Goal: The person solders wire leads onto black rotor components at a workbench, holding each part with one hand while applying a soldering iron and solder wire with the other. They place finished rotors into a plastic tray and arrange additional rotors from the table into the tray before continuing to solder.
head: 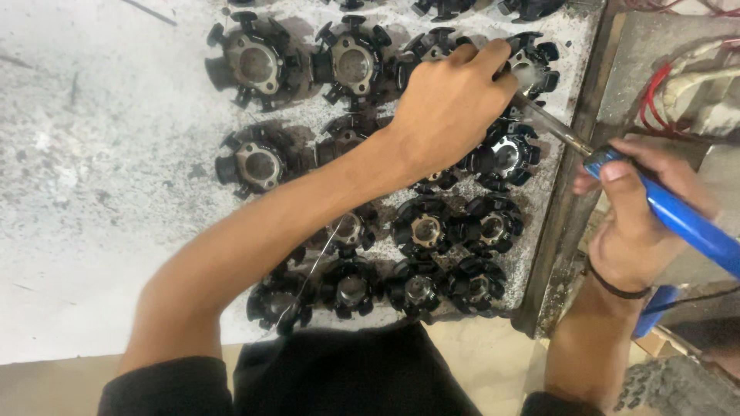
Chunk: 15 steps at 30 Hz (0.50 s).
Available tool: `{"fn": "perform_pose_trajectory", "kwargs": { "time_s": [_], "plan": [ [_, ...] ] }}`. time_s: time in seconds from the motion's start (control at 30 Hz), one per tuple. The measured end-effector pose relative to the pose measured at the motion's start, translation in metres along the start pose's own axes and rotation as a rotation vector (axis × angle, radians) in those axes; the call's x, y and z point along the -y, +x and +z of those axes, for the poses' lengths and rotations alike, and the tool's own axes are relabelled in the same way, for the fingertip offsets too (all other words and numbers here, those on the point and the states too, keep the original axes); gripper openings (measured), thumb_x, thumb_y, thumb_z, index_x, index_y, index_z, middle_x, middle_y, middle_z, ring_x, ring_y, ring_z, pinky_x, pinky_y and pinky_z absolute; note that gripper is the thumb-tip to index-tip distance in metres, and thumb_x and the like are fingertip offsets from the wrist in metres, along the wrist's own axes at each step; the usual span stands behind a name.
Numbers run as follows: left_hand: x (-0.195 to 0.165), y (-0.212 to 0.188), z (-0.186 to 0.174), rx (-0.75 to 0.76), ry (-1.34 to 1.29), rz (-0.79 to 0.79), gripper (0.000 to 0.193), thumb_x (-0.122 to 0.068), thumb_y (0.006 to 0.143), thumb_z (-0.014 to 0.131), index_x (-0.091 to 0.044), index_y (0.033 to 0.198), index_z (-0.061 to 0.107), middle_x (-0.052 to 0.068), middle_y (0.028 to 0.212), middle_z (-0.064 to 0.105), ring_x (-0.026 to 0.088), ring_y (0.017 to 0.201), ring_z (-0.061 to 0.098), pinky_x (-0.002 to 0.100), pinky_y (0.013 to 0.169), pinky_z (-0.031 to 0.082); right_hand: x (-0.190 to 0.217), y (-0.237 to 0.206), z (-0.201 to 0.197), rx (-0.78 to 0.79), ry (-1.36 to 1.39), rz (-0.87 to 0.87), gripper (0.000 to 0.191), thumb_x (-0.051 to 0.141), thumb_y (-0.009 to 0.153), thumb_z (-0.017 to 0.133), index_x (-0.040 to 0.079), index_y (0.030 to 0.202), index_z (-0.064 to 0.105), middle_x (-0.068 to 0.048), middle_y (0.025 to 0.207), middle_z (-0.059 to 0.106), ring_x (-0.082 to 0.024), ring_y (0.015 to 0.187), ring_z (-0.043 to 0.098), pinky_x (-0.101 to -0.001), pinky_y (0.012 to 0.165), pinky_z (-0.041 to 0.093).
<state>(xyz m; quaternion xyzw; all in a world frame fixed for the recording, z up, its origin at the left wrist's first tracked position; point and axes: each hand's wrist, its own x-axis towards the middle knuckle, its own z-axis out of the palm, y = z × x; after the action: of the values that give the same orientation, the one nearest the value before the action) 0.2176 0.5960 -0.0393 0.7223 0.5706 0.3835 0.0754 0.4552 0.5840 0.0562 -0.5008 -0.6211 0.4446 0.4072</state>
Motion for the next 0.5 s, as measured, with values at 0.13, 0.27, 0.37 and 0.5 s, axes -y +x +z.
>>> {"fn": "perform_pose_trajectory", "kwargs": {
  "time_s": [0.13, 0.27, 0.37, 0.5],
  "plan": [
    [-0.004, 0.004, 0.007, 0.007, -0.039, -0.003, 0.025, 0.0, 0.07, 0.073, -0.001, 0.096, 0.071, 0.017, 0.111, 0.062, 0.032, 0.096, 0.069, 0.042, 0.068, 0.061, 0.019, 0.018, -0.001, 0.054, -0.164, -0.004, 0.02, 0.003, 0.106, 0.074, -0.013, 0.116, 0.066, -0.019, 0.098, 0.069, -0.025, 0.077, 0.071, -0.0322, 0.073, 0.061],
    [-0.008, 0.009, -0.011, 0.021, -0.15, -0.062, 0.026, 0.003, 0.079, 0.07, 0.0, 0.105, 0.07, 0.016, 0.108, 0.061, 0.033, 0.091, 0.07, 0.042, 0.072, 0.062, 0.024, 0.027, -0.007, 0.071, -0.144, 0.046, 0.019, 0.0, 0.105, 0.069, -0.012, 0.12, 0.067, -0.02, 0.1, 0.07, -0.025, 0.079, 0.072, -0.0312, 0.075, 0.062],
    [-0.014, 0.014, -0.045, 0.045, -0.246, -0.084, 0.014, -0.001, 0.087, 0.072, 0.0, 0.101, 0.07, 0.017, 0.098, 0.065, 0.035, 0.074, 0.07, 0.044, 0.063, 0.059, 0.015, 0.022, -0.009, -0.021, 0.127, 0.1, 0.023, 0.004, 0.104, 0.069, -0.01, 0.123, 0.066, -0.019, 0.102, 0.069, -0.026, 0.08, 0.071, -0.0335, 0.072, 0.061],
    [-0.019, 0.047, -0.074, -0.186, -0.282, 0.114, 0.003, -0.005, 0.093, 0.069, -0.004, 0.096, 0.068, 0.01, 0.079, 0.068, 0.031, 0.069, 0.07, 0.042, 0.061, 0.055, -0.01, 0.021, -0.001, -0.083, 0.326, 0.061, 0.03, 0.011, 0.104, 0.071, -0.008, 0.126, 0.064, -0.018, 0.103, 0.067, -0.028, 0.083, 0.07, -0.0354, 0.072, 0.058]
  ]
}}
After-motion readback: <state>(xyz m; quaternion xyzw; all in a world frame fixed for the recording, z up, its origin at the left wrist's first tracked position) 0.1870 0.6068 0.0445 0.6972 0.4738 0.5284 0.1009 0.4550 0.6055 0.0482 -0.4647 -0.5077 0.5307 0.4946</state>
